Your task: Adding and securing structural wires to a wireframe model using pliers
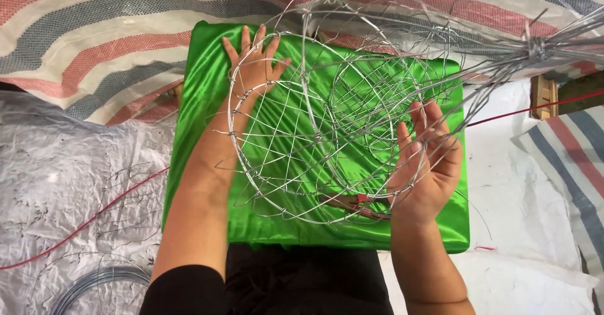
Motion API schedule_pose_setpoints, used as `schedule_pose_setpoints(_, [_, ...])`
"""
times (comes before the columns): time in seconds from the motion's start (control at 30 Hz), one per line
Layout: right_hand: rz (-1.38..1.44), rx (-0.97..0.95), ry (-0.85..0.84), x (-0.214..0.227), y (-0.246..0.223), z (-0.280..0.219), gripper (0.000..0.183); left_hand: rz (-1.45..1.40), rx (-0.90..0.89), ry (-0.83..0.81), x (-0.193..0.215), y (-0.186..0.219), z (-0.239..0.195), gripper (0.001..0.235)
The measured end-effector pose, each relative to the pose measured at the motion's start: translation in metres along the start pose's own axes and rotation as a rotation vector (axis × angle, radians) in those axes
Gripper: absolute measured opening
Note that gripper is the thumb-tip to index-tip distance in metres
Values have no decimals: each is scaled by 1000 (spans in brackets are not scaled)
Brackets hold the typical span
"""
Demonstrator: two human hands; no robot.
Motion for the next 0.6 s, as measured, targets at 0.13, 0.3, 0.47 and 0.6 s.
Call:
schedule_pose_setpoints(0.13, [11, -24, 1, 3, 13, 2, 25, -94, -153, 11, 28, 14, -44, 86])
schedule_pose_setpoints(0.3, [-76, 54, 97, 1, 17, -1, 18, 20, -78, -133, 92, 18, -157, 65])
schedule_pose_setpoints(0.47, [-106, 80, 39, 9, 34, -3, 20, -937, 214, 250, 135, 44, -246, 59])
schedule_pose_setpoints(0.6, [-142, 46, 14, 14, 29, -11, 24, -1886, 233, 290, 99, 98, -274, 110])
Point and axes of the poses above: each hand's wrist, its own z-axis towards the middle knuckle, its own x-axis out of the back of the hand, y = z × x, the point moved 8 cm from there along z, towards the middle knuckle, and after that the axes turned 5 degrees about -x, right-handed, at the moved point
